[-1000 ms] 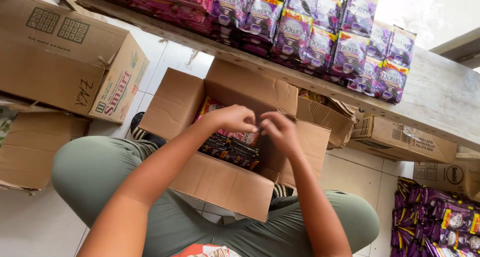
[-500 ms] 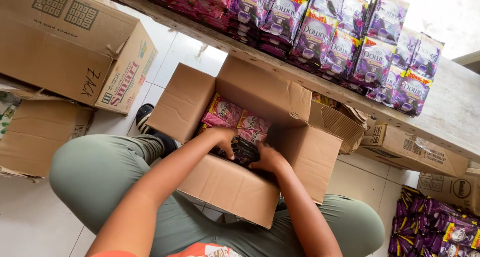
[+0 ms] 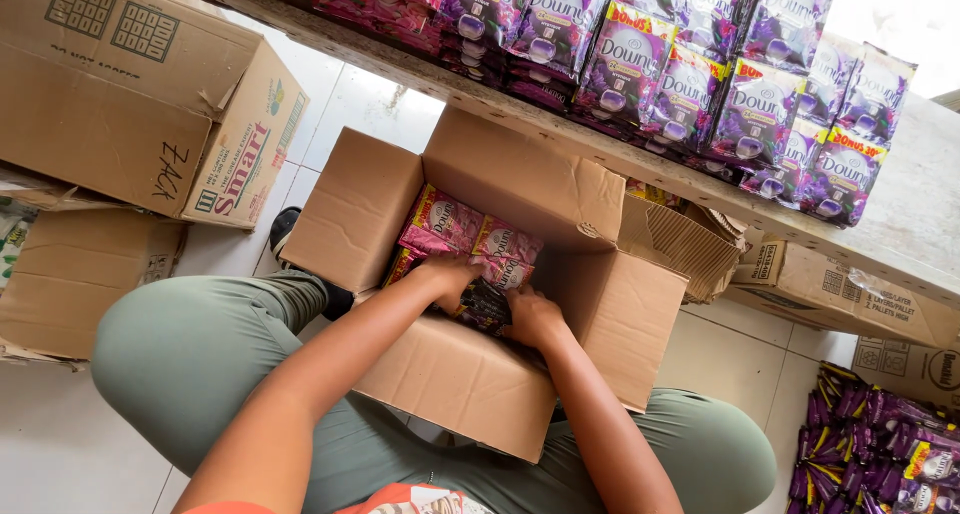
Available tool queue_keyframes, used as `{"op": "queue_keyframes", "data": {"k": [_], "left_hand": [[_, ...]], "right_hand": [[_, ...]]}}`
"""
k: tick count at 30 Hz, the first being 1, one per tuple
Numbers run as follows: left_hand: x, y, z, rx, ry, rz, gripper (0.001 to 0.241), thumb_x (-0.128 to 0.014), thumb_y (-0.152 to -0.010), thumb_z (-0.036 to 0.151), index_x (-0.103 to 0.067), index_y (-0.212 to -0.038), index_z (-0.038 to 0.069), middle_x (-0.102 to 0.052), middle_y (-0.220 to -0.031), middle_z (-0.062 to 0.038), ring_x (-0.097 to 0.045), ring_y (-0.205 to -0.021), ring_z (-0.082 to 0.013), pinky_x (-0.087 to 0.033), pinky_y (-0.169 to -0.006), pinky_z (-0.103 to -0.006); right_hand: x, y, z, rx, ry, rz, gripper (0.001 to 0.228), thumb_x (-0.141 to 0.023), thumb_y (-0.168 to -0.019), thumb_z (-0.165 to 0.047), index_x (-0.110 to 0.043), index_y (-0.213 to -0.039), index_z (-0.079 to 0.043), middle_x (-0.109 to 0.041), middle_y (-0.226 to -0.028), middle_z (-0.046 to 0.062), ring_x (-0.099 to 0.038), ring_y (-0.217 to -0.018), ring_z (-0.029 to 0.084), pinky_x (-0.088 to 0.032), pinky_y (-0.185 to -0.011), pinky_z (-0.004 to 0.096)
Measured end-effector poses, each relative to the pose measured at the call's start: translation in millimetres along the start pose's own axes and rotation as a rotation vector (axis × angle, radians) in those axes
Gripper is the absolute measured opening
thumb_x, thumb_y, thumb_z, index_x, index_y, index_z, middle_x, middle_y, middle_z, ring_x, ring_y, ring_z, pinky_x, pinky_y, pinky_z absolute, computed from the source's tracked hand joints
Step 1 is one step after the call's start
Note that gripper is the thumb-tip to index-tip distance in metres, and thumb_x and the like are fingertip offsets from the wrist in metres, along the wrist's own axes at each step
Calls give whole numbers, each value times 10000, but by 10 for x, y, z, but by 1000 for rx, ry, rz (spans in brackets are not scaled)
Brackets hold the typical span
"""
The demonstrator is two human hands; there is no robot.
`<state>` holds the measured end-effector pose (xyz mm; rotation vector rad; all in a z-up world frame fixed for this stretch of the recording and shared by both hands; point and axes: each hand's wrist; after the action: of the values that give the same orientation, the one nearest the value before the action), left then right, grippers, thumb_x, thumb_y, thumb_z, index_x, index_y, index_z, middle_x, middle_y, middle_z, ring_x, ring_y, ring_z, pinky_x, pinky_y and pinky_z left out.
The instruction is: The recorder is organizing individual detergent or softener packets into cardboard boxes and onto a shelf.
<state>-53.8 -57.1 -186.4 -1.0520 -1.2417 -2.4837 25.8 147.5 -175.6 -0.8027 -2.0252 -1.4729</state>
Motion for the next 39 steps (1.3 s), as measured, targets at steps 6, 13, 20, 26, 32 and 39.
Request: {"op": "queue_keyframes", "data": {"k": [6,13,20,26,32,39], "left_hand": [[46,72,216,-97,86,5,1048,-902,-568,169,-436,-1505,219,-549,-1410,-121,-606,-1225,-353,-537,-984,-456],[-77,-46,162,-81,12,27,882,-849,-684,178,-469,-1480,186,-539,-1438,-142,-628,-1198,-362,-547,-959,-472],[-4,-59,56,-98,134,97,627,-747,-790,159,-582,-1394,191,-688,-1294,-124,-666,-1171,-335,-546,-952,-466],[-191,-316,-211,-157,302,110,564,-783,-804,157,-610,-1340,177,-699,-1265,-112,-667,-1166,-314,-536,-956,-437],[47,-336,-335,-211,473,89,544,-804,-794,159,-638,-1311,122,-737,-1185,-119,-696,-1091,-249,-541,-938,-378],[677,132,-137,-294,947,56,478,-799,-839,183,-645,-1255,5,-741,-1088,-64,-662,-963,-106,-549,-853,-280]], "right_hand": [[10,-16,7,34,-54,-30,612,-827,-731,-292,-570,-1250,-93,-708,-1164,168,-672,-1105,361,-550,-909,485],[119,19,-5,18,-30,-15,561,-778,-747,-288,-595,-1242,-100,-719,-1142,177,-687,-1087,366,-555,-896,495],[278,48,101,-57,-292,59,705,-792,-692,-336,-572,-1313,-87,-716,-1192,200,-680,-1133,369,-540,-964,457],[42,-165,317,41,-483,113,1007,-854,-655,-373,-408,-1477,3,-666,-1264,269,-659,-1186,360,-508,-1024,406],[122,-224,362,43,-834,301,1015,-893,-678,-343,-400,-1485,26,-676,-1260,200,-669,-1144,260,-526,-985,350],[583,53,175,-27,-1641,291,509,-783,-835,-309,-624,-1232,-33,-706,-1033,85,-671,-908,173,-560,-807,354]]}}
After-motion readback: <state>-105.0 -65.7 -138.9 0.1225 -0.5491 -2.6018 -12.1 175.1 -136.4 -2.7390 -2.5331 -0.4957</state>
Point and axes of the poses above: each hand's wrist, its own y-axis away from the middle knuckle, its own x-axis out of the back of the hand, z = x × y
